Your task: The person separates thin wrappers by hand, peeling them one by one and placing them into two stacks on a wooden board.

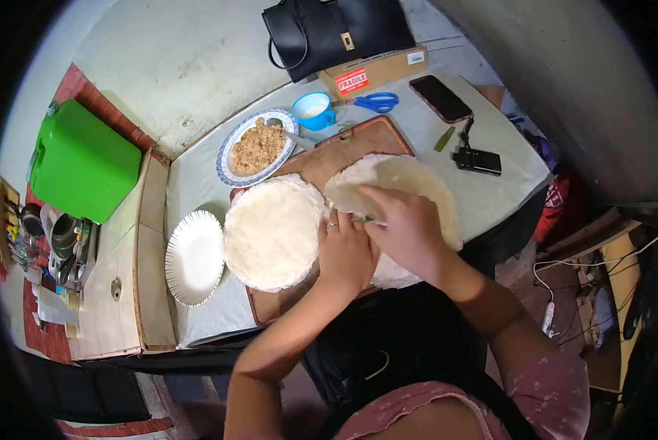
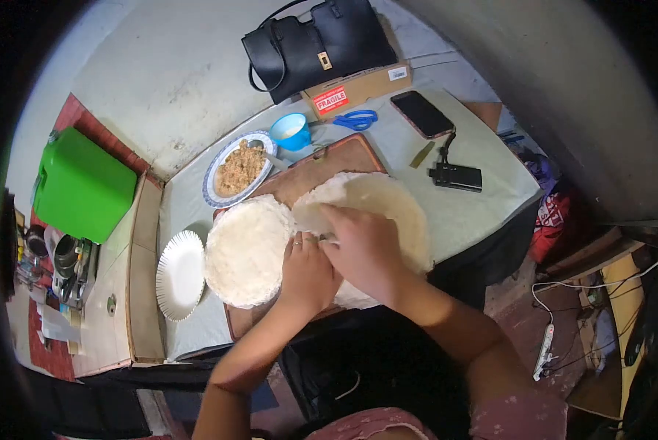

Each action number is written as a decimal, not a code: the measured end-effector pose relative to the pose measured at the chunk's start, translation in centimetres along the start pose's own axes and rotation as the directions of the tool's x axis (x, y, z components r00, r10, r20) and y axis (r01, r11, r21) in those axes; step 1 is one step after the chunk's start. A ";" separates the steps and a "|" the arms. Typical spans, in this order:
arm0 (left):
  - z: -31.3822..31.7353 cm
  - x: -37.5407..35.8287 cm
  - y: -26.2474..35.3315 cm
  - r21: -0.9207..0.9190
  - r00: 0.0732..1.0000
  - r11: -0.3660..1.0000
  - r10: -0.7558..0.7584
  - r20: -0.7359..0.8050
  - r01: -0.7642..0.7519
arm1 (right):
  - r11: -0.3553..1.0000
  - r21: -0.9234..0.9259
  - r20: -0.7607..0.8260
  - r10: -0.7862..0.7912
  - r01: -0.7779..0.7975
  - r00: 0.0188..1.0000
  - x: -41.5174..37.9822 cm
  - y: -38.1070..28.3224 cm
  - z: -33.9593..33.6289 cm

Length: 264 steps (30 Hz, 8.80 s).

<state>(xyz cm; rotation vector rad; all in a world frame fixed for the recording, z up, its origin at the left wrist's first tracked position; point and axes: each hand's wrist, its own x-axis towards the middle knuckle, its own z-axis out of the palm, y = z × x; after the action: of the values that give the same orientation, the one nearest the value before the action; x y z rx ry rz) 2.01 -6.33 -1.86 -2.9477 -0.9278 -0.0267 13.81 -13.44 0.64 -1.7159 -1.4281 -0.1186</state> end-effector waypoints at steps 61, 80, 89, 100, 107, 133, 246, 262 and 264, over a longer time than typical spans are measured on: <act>0.8 -1.1 0.3 -0.639 0.937 0.760 -0.125 -0.325 -0.120 | 0.967 0.245 -0.131 -0.041 0.073 0.990 1.3 4.0 -10.6; 2.6 -4.3 -1.8 -0.924 0.953 -0.382 -0.281 0.116 0.000 | 0.976 0.218 0.119 -0.043 0.016 0.992 -5.6 2.2 -2.6; 0.1 -1.3 -2.3 -0.970 0.890 0.240 -0.449 -0.080 0.034 | 0.982 0.123 0.301 -0.173 0.142 0.938 -5.5 2.2 -1.8; 0.4 0.2 -2.9 -0.977 0.858 -0.076 -0.495 -0.135 -0.197 | 0.980 0.185 0.369 -0.136 0.070 0.920 -5.0 2.7 -4.1; 0.2 -4.0 -0.4 -0.944 0.950 -0.331 -0.292 0.111 0.008 | 0.981 0.175 0.265 -0.124 0.079 0.956 -5.4 2.4 -2.5; 2.3 -5.7 -1.7 -0.910 0.999 -0.414 -0.054 -0.002 -0.024 | 0.972 0.138 0.140 -0.210 0.191 0.968 -5.2 1.2 -0.7; 1.6 -1.5 -0.1 -0.950 0.949 0.271 -0.226 -0.219 -0.155 | 0.934 0.341 0.256 0.018 -0.107 0.967 -3.2 2.2 -2.1; 1.6 -1.6 -0.1 -0.960 0.959 0.237 -0.204 -0.198 -0.148 | 0.945 0.288 0.282 0.069 -0.153 0.957 -2.7 2.8 -2.0; 1.8 -1.6 -0.1 -0.960 0.957 0.233 -0.206 -0.204 -0.155 | 0.949 0.291 0.288 0.033 -0.120 0.957 -2.9 3.6 -1.8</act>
<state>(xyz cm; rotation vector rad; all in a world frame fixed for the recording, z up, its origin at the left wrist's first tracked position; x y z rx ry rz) 0.67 -7.09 -3.67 -3.7285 -1.1922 -1.6593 16.60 -16.67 -1.86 -1.5690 -1.4880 0.3863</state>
